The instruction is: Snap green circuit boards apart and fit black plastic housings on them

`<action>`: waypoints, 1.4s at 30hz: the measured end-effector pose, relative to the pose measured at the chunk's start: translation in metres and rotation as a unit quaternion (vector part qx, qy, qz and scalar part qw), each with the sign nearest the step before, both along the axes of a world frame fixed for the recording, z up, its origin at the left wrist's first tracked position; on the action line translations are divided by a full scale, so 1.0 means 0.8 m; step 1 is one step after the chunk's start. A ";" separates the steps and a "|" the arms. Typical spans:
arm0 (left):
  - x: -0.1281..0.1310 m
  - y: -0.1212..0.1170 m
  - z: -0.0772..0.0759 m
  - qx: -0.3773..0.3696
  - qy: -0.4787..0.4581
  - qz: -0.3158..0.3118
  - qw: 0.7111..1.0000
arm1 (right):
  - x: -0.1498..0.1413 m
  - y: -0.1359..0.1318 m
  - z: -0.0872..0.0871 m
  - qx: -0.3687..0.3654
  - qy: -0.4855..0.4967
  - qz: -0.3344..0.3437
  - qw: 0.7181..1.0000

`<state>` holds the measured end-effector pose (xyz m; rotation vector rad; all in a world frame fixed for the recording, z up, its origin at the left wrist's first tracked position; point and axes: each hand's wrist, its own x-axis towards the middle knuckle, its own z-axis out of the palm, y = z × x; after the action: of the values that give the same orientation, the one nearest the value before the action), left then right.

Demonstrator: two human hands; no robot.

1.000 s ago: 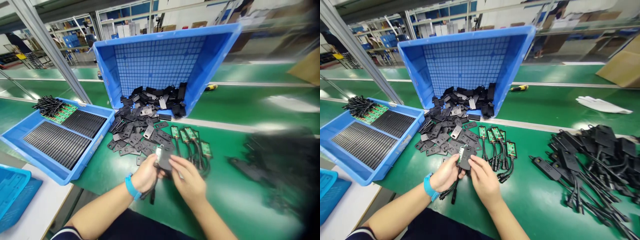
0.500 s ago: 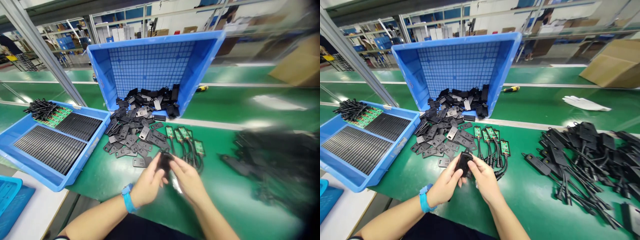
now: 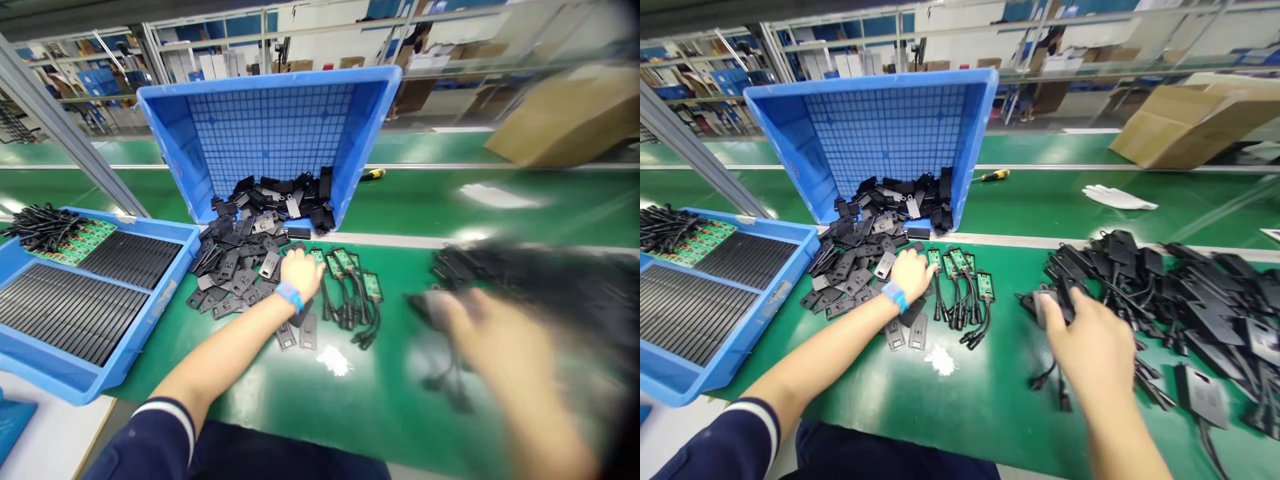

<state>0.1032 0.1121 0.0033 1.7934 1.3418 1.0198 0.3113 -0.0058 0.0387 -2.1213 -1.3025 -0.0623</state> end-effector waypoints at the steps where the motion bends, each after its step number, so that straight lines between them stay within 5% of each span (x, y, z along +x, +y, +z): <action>1: 0.009 0.018 -0.003 -0.005 0.004 0.013 1.000 | -0.012 0.004 -0.002 -0.004 -0.071 0.025 0.997; 4: 0.026 0.050 -0.011 -0.032 0.023 0.023 0.999 | -0.088 0.009 -0.022 -0.070 -0.051 0.239 0.967; 6: 0.027 0.057 -0.013 -0.047 0.030 0.025 0.998 | -0.142 0.006 -0.039 -0.144 -0.051 0.304 0.940; 10: 0.008 0.057 -0.010 -0.062 0.005 0.042 0.997 | -0.183 0.003 -0.057 -0.170 -0.114 0.251 0.946; 15: -0.032 0.042 0.014 -0.051 -0.102 0.115 0.987 | -0.139 0.032 -0.050 -0.124 -0.098 0.204 0.966; 18: -0.062 0.023 0.036 -0.080 -0.295 0.153 0.940 | -0.121 0.057 -0.044 -0.144 -0.095 0.168 0.971; 21: -0.102 0.000 0.052 -0.158 -0.486 0.171 0.842 | -0.130 0.063 -0.040 -0.176 -0.084 0.195 0.961; 25: -0.150 -0.036 0.051 -0.275 -0.509 0.174 0.797 | -0.161 0.036 -0.038 -0.230 -0.090 0.304 0.920; 28: -0.164 -0.065 0.035 -0.353 -0.471 0.156 0.793 | -0.168 0.019 -0.043 -0.246 -0.110 0.387 0.882; 34: -0.150 -0.101 0.009 -0.424 -0.457 0.087 0.777 | -0.144 0.023 -0.050 -0.204 -0.100 0.469 0.854; 39: -0.127 -0.110 -0.002 -0.403 -0.371 0.039 0.836 | -0.128 0.028 -0.027 -0.073 0.030 0.447 0.891; 42: -0.114 -0.117 -0.007 -0.370 -0.347 0.007 0.862 | -0.139 0.031 -0.008 -0.074 0.145 0.430 0.888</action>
<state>0.0120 0.0184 -0.0019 0.7288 1.0534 0.8562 0.2002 0.0188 0.0325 -1.4051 -1.9633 0.7144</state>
